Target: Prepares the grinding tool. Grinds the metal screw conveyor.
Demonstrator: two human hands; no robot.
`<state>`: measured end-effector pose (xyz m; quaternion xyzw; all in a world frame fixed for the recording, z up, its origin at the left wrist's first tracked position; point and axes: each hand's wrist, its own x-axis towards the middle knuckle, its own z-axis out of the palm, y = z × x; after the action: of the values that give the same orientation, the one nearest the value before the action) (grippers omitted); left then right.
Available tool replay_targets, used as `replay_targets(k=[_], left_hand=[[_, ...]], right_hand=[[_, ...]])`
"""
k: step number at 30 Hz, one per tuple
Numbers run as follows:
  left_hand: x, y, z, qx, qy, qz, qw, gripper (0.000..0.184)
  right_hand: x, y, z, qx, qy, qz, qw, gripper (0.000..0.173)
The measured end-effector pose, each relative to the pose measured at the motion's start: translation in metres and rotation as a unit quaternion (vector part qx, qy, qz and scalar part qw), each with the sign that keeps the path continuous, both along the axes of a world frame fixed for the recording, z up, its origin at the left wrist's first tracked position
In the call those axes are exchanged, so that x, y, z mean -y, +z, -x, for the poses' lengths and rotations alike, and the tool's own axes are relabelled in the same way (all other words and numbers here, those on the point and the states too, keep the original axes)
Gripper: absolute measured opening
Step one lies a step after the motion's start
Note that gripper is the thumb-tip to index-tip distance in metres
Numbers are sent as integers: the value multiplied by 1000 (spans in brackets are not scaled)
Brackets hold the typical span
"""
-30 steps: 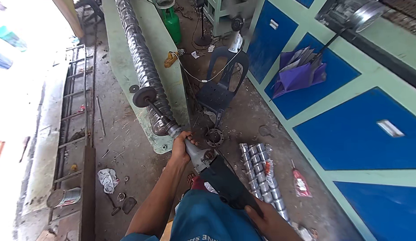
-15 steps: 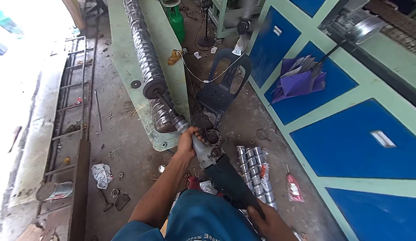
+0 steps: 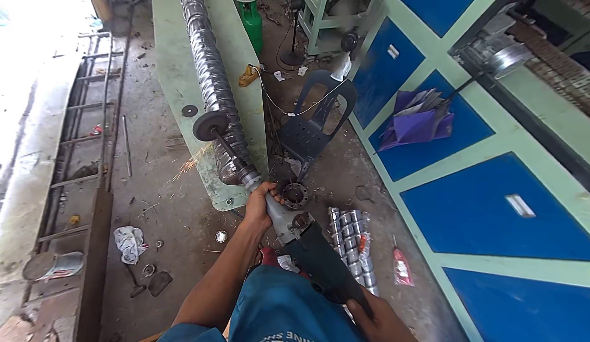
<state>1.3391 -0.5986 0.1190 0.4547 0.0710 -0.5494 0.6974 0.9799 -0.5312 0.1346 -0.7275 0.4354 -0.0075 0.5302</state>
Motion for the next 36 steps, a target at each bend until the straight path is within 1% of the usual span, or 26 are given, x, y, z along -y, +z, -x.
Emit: replay_targets(k=[3,16,21,26,31,36], left_hand=[[-2,1,-1,-4,2,3,1000,14],[-10,1,-6,-17,10,-3,1000,15],[-10,2,-6,-18,14,2,1000,16],[-1,5,0,-17,7,-1,1000,14],[16,4,6,-7,-20,3,1000,15],[35,-3,13,0,-34,-9,999,12]], right_hand=[[0,7,-2,-11,6,3,1000,57],[1,17,-5,-26,22,20,999,58],[2,19,-7,-40,22,13,999,59],[3,15,-1,-34,16,16,999,58],[4,12,2,-13,-11,9,1000,56],[6,-4,8,15,-42,-16,999,54]])
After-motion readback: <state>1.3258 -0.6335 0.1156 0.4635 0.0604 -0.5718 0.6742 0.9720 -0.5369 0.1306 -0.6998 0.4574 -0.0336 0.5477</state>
